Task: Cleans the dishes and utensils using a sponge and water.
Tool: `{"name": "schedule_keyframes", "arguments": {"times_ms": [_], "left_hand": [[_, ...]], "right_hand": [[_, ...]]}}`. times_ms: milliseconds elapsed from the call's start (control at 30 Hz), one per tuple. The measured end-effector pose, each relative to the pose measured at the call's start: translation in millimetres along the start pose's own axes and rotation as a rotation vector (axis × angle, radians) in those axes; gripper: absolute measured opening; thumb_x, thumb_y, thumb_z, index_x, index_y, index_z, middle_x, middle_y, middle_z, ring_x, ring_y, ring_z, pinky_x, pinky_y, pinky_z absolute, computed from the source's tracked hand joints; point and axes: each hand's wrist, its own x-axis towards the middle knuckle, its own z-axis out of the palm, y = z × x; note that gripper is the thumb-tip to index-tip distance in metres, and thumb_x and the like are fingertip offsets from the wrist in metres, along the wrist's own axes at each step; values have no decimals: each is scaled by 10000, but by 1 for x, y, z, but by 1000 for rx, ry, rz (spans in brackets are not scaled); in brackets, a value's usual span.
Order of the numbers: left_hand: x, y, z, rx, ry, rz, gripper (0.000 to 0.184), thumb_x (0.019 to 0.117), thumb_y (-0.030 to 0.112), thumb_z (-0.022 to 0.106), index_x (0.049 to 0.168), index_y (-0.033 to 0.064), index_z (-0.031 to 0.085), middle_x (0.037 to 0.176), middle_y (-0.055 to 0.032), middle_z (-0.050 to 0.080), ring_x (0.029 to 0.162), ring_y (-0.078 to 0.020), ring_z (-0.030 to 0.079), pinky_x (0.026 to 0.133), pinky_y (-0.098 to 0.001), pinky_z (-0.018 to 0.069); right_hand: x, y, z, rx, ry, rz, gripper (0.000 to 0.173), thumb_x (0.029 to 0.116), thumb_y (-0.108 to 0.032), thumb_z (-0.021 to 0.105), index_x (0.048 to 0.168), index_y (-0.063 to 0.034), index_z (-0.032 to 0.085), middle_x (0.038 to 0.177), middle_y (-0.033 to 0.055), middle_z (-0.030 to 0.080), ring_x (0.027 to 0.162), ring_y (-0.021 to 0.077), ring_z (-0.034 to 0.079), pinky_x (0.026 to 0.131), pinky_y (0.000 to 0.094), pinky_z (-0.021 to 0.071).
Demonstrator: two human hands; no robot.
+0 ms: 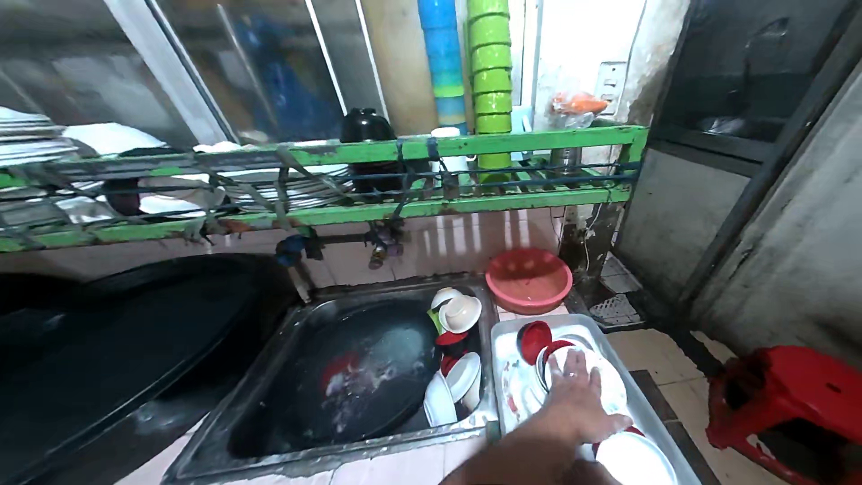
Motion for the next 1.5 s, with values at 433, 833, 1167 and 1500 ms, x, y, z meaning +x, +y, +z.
{"name": "schedule_keyframes", "arguments": {"times_ms": [433,833,1167,1500], "left_hand": [[-78,-35,-1,-198,-86,120,581,1046,151,506,1583,7,335,1631,-218,338,1526,-344,309,1228,-608,222],[-135,2,-27,-1491,162,77,627,839,-138,566,1425,-59,356,1160,-79,622,1022,-62,626,907,-272,540],[-130,-15,-23,-1623,367,-52,360,1006,34,484,1358,-34,513,1100,-125,692,983,-163,685,890,-369,576],[-112,-26,-48,-2268,547,-76,479,1108,429,339,1378,78,522,1184,-171,685,1081,-305,687,899,-530,583]], "right_hand": [[-62,41,-61,1012,528,111,595,868,5,598,1443,58,457,1274,205,619,1097,189,641,960,387,539],[20,-22,-99,663,1035,141,600,909,-183,732,1393,106,523,1370,314,570,1312,402,545,1134,513,415],[24,-40,-93,689,968,122,588,946,-173,695,1436,81,492,1366,278,596,1298,353,578,1130,496,434],[33,-24,-62,616,1111,-12,628,900,-221,712,1402,95,509,1317,264,626,1224,324,626,1068,484,492]]}}
